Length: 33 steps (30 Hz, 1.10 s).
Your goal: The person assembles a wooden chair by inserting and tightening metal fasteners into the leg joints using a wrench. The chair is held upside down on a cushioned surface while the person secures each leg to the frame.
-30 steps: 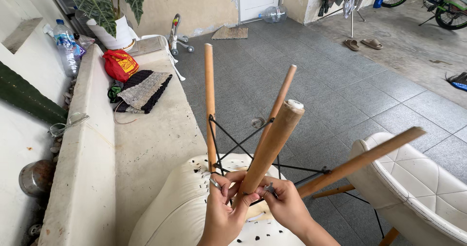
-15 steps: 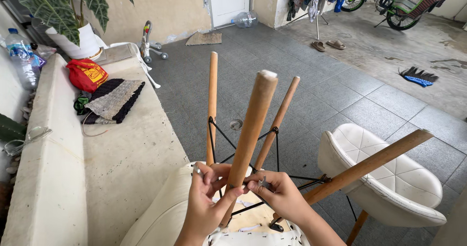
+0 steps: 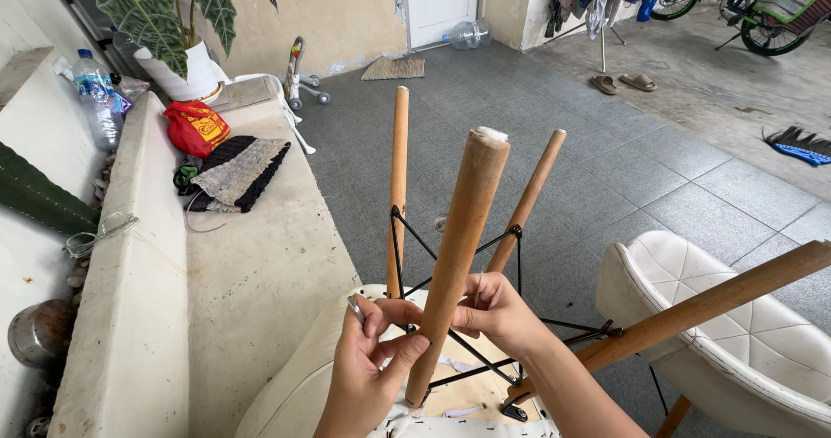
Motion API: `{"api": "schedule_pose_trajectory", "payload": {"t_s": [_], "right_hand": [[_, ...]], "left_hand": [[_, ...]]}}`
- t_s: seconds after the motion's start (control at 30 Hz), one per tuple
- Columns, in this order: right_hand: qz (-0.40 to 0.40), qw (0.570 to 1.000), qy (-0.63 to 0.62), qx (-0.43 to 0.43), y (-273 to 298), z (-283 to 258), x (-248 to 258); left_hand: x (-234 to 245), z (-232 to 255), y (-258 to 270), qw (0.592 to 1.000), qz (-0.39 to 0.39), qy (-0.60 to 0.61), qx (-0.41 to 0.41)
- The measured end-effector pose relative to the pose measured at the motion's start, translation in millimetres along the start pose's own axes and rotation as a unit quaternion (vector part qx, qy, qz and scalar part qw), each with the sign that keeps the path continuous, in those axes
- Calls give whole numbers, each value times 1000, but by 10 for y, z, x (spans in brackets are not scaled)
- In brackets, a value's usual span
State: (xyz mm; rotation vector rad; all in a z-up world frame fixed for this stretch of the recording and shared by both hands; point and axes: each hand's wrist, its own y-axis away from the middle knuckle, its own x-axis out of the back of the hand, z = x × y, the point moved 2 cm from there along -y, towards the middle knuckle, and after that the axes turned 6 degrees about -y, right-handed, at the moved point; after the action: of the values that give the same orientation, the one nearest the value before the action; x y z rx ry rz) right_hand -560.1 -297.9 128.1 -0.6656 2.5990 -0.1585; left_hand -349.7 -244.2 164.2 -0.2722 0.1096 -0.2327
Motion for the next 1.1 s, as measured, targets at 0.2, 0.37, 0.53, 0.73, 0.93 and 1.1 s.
{"api": "schedule_pose_trajectory", "payload": {"t_s": [0.2,0.37,0.53,0.73,0.93,1.1], "right_hand": [[12,997,72,2,-27,11,48],[91,993,61,-42,43,-17,-43],[94,992,83,-27,151,4,5],[95,994,52,-28,160,103,93],[107,994,19,-8,192,172,107],[115,993,20,-9,222,209,95]], "left_hand": [[-3,-23,8,999,-25,10,-22],[4,11,36,995,-53,60,-53],[127,65,24,999,-43,27,16],[123,172,-30,951,-67,-298,-43],[229,392,-18,892,-45,-436,-116],[210,442,-35,879,-74,-464,-75]]}}
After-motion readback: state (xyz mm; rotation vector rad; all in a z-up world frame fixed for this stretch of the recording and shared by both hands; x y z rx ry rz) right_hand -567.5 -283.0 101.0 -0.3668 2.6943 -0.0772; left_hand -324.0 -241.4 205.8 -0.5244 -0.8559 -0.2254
